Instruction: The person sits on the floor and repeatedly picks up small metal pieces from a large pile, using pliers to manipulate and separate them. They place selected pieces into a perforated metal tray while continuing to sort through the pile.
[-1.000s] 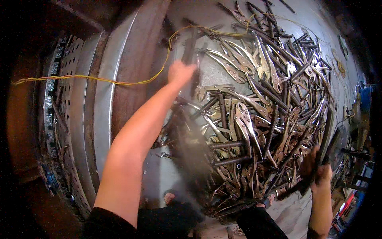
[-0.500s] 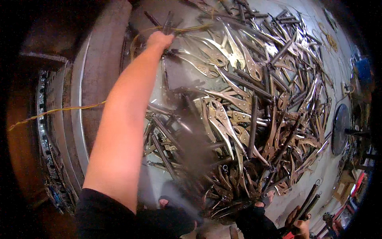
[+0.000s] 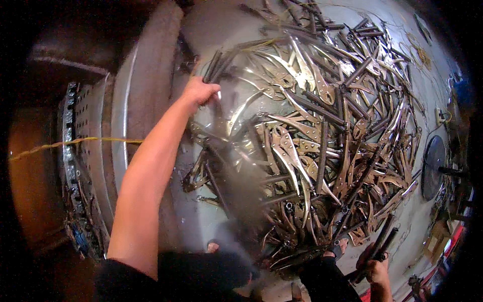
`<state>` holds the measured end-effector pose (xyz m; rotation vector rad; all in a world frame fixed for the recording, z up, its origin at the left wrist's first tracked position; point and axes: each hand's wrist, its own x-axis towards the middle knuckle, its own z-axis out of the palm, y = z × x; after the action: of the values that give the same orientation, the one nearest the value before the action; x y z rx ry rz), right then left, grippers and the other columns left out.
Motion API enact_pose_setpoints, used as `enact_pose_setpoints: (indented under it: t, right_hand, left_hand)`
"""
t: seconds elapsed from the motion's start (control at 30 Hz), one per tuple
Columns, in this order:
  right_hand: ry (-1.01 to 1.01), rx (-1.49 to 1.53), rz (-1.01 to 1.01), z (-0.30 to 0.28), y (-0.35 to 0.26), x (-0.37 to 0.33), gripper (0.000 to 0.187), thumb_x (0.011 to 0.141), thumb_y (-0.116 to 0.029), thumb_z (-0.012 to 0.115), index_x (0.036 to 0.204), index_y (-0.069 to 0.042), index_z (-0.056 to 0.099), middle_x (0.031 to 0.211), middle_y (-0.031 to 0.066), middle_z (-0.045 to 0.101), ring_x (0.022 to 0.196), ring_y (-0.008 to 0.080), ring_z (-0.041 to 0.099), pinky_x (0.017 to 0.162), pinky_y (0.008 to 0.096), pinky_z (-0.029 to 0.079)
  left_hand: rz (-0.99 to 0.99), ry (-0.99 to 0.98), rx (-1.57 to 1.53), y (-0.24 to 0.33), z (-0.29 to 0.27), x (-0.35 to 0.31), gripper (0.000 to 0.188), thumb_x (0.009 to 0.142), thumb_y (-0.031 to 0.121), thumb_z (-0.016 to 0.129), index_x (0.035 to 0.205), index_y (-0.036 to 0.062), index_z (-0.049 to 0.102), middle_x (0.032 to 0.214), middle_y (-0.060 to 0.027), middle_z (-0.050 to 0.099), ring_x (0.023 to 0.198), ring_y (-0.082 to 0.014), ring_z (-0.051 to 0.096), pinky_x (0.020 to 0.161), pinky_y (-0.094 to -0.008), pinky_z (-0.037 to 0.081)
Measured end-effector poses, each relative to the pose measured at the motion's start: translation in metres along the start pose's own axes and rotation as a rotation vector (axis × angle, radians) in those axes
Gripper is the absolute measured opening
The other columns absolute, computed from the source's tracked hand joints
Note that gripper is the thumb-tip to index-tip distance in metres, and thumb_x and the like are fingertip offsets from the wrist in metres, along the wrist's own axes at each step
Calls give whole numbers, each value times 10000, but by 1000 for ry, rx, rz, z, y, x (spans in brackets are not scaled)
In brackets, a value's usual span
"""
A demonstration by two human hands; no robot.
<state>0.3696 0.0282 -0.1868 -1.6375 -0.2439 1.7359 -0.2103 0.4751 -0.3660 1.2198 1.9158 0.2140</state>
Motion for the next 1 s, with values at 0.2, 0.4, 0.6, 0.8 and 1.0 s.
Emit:
enact_pose_setpoints:
  t: [0.2, 0.4, 0.6, 0.8, 1.0]
  right_hand:
    - [-116, -200, 39, 25, -20, 44, 374, 693, -70, 738, 1029, 46, 622, 872, 163, 700, 792, 303, 705, 685, 423, 587]
    - [-278, -64, 121, 109, -46, 77, 416, 731, -266, 714, 1068, -54, 592, 817, 49, 562, 699, 208, 575, 610, 344, 495]
    - [-483, -389, 373, 260, -98, 53, 420, 769, -272, 689, 1125, -61, 618, 847, 66, 626, 733, 230, 605, 660, 393, 523]
    - [-628, -441, 520, 370, -88, -79, 452, 817, -318, 667, 1124, 14, 654, 1006, 160, 685, 916, 324, 654, 841, 446, 534]
    - [-617, -333, 615, 476, -71, -228, 515, 897, -275, 726, 1314, -25, 555, 1192, 146, 646, 1090, 353, 622, 942, 496, 513]
  left_hand:
    - [-298, -471, -951, -19, -3, -128, 274, 923, 154, 601, 1075, -74, 613, 942, -152, 703, 663, -192, 675, 650, -294, 626]
    - [-190, -576, -776, -17, -21, -265, 272, 918, 226, 672, 1078, 20, 749, 1061, -134, 751, 909, -251, 716, 807, -376, 578]
    - [-187, -568, -1205, 8, -70, -447, 351, 811, 93, 757, 1118, 10, 607, 957, -95, 699, 854, -178, 679, 727, -338, 563]
    - [-137, -202, -1403, 36, -90, -596, 620, 800, 72, 760, 1380, 29, 545, 1198, -84, 667, 1088, -215, 616, 990, -365, 490]
    - [-107, 119, -1399, 42, -184, -708, 720, 795, 173, 706, 1465, 27, 486, 1321, -143, 614, 1187, -277, 564, 1050, -416, 430]
